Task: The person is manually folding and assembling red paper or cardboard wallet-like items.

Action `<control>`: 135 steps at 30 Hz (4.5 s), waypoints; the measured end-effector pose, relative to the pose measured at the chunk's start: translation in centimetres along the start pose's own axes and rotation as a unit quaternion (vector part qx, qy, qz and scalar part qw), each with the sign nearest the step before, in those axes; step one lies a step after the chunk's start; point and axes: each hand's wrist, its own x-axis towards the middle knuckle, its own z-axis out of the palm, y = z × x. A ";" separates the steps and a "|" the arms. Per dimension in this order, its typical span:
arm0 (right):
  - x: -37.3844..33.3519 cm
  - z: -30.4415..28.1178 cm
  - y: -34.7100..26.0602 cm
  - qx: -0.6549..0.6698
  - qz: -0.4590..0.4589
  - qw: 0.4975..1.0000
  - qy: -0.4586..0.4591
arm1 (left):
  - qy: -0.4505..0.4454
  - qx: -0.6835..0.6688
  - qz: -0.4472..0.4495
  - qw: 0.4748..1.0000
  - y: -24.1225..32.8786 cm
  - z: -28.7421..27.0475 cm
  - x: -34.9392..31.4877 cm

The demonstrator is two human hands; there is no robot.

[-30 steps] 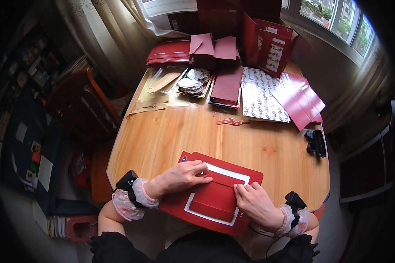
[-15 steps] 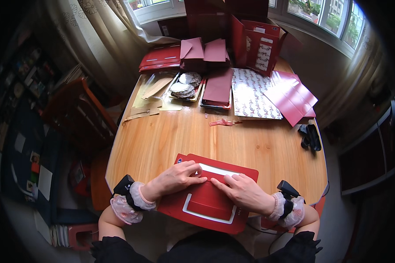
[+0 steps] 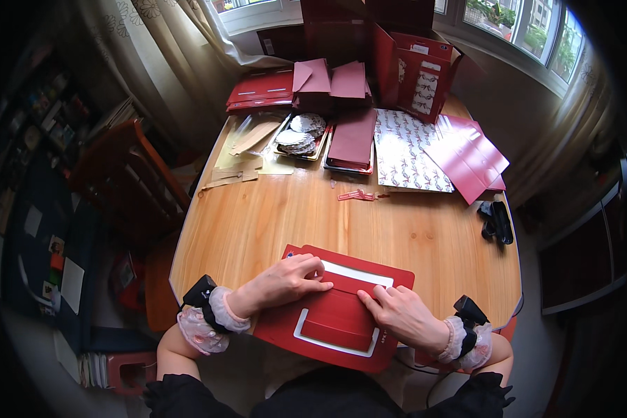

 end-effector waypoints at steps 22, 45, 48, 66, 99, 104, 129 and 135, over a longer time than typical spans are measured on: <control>-1.5 -1.2 3.5 0.254 0.057 0.965 0.046 | 0.036 -0.004 -0.006 0.999 0.1 -0.6 0.2; 2.1 -0.9 5.9 0.234 0.137 0.960 0.063 | 0.151 -0.094 -0.328 0.928 -1.4 -2.2 -0.9; 1.6 -1.2 5.9 0.170 0.133 0.976 0.015 | 0.168 -0.092 -0.341 0.920 -0.6 -2.8 -1.1; 1.1 -1.4 6.3 0.300 0.194 0.934 -0.012 | 0.077 -0.179 -0.392 0.899 2.2 -4.3 -0.4; 0.7 -0.4 2.7 0.177 0.212 0.960 0.043 | 0.062 0.099 -0.370 0.922 6.9 -1.9 0.5; 0.7 -0.9 3.7 0.200 0.196 0.957 0.075 | 0.127 0.070 -0.340 0.929 6.4 -3.0 1.3; 1.5 0.3 10.9 0.647 0.252 0.680 0.236 | 0.168 -0.294 -0.373 0.864 -3.1 -5.3 6.3; 1.6 -0.3 9.8 0.667 0.234 0.674 0.213 | 0.174 -0.288 -0.360 0.870 -4.2 -4.8 5.4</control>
